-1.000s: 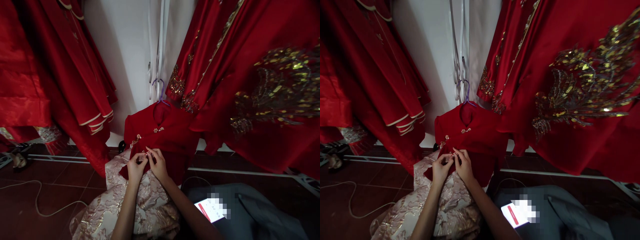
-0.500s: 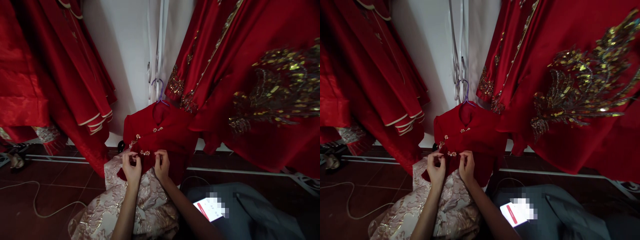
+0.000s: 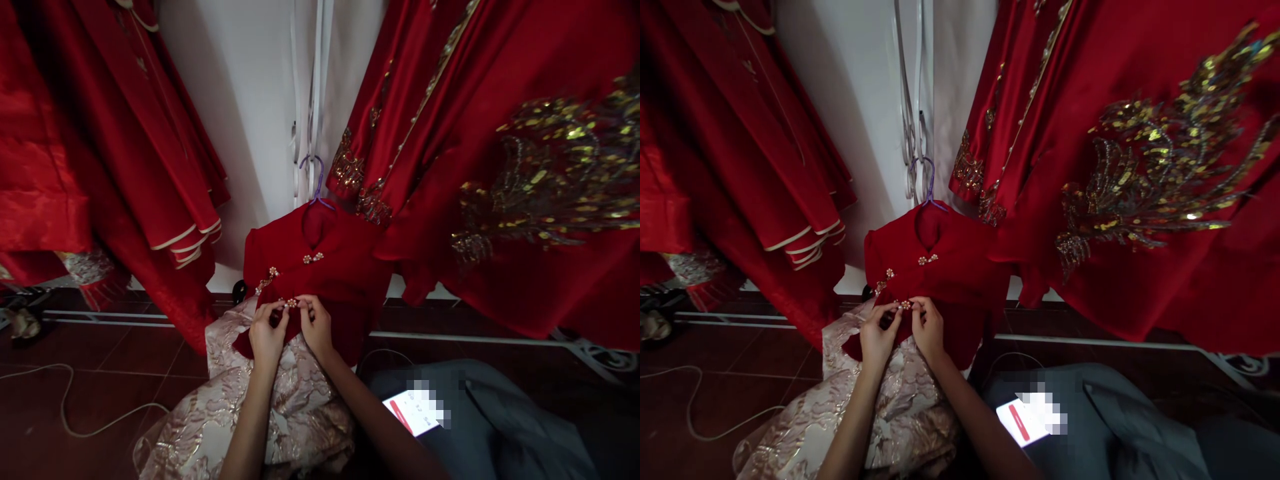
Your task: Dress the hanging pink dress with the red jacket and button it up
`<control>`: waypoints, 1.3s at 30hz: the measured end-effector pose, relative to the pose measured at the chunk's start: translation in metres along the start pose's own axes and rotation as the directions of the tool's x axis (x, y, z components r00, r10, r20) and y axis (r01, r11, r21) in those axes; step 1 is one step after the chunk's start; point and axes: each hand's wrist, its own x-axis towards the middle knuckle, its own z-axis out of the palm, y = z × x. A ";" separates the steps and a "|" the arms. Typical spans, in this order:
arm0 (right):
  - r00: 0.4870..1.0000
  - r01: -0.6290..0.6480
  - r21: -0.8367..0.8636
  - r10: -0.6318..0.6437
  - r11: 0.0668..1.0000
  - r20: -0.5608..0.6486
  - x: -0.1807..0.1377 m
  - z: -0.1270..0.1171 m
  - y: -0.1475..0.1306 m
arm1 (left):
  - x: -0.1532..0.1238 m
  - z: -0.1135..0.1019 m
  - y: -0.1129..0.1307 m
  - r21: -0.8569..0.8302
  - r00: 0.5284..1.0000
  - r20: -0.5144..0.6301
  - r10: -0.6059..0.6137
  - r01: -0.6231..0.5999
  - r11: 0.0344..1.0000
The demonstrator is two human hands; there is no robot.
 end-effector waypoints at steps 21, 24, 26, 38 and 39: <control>1.000 0.031 -0.026 -0.031 0.999 -0.002 -0.002 0.002 -0.001 | -0.002 0.004 -0.005 -0.181 0.990 -0.012 -0.140 0.136 0.974; 0.999 0.049 -0.025 -0.049 0.998 0.000 -0.002 0.001 -0.003 | -0.002 0.005 -0.003 -0.219 0.986 -0.023 -0.167 0.158 0.963; 0.998 0.058 -0.027 -0.058 0.998 -0.001 -0.002 0.001 -0.004 | -0.002 0.004 -0.002 -0.233 0.985 -0.027 -0.172 0.161 0.959; 0.999 0.040 -0.002 -0.040 0.999 0.001 -0.003 -0.001 -0.002 | -0.001 0.003 0.000 -0.257 0.995 0.072 -0.073 0.089 0.962; 0.999 0.047 -0.001 -0.047 0.999 -0.004 -0.004 -0.002 -0.001 | -0.001 0.001 0.003 -0.267 0.991 0.128 -0.035 0.068 0.961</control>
